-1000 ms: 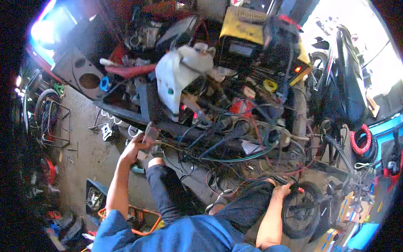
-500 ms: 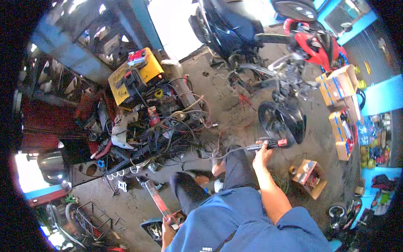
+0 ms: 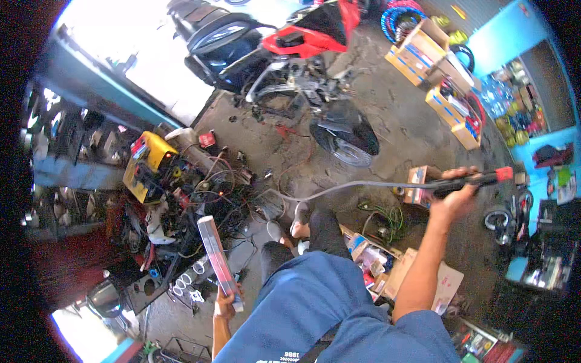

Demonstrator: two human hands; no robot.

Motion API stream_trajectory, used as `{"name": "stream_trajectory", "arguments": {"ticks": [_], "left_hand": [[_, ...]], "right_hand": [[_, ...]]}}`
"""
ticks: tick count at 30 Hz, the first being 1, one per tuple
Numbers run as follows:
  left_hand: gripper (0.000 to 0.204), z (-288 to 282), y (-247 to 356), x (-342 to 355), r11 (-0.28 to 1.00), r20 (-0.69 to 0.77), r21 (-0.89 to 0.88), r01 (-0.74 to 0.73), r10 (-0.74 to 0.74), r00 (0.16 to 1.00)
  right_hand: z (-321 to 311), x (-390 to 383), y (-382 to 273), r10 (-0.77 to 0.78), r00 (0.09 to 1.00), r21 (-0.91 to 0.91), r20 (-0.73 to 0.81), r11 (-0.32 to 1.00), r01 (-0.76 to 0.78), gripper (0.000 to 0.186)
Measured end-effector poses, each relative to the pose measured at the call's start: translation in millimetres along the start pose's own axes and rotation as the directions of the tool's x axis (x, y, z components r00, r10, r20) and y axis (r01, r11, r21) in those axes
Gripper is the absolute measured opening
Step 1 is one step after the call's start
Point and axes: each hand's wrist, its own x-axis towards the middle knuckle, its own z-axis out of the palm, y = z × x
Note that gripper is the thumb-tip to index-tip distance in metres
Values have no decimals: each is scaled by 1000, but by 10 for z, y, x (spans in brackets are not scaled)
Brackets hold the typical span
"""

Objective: The recorder prepares a welding machine and wires, then performs welding on parts of a motorcycle frame.

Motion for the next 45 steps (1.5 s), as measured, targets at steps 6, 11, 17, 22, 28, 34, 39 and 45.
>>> {"name": "stream_trajectory", "arguments": {"ticks": [6,11,17,22,28,34,39,45], "left_hand": [[76,921,511,459,1000,113,-25,5,-2,994],[72,1667,336,707,985,62,-27,-172,173,983],[67,2493,-438,616,894,-219,-278,-351,297,930],[62,2886,-1127,516,769,-442,-451,-453,248,862],[53,3027,-1656,581,592,-562,-593,-545,180,807],[62,2832,-1630,986,571,-595,-624,-534,96,798],[74,2656,-1443,1199,550,-526,-662,-509,143,838],[77,2811,-1361,1293,562,-498,-659,-499,170,850]], "right_hand": [[-151,307,-129,121,990,-173,68,979,-108,20],[-275,721,847,240,888,-247,393,957,-150,25],[46,1312,1577,440,634,-508,637,857,-85,26],[500,1135,1804,478,315,-515,820,856,40,24],[766,879,1919,585,69,-584,808,811,-32,22],[766,798,1967,601,71,-599,796,766,234,24],[557,758,2086,776,291,-815,559,579,24,27],[518,831,2291,794,389,-808,468,562,-176,27]]}}
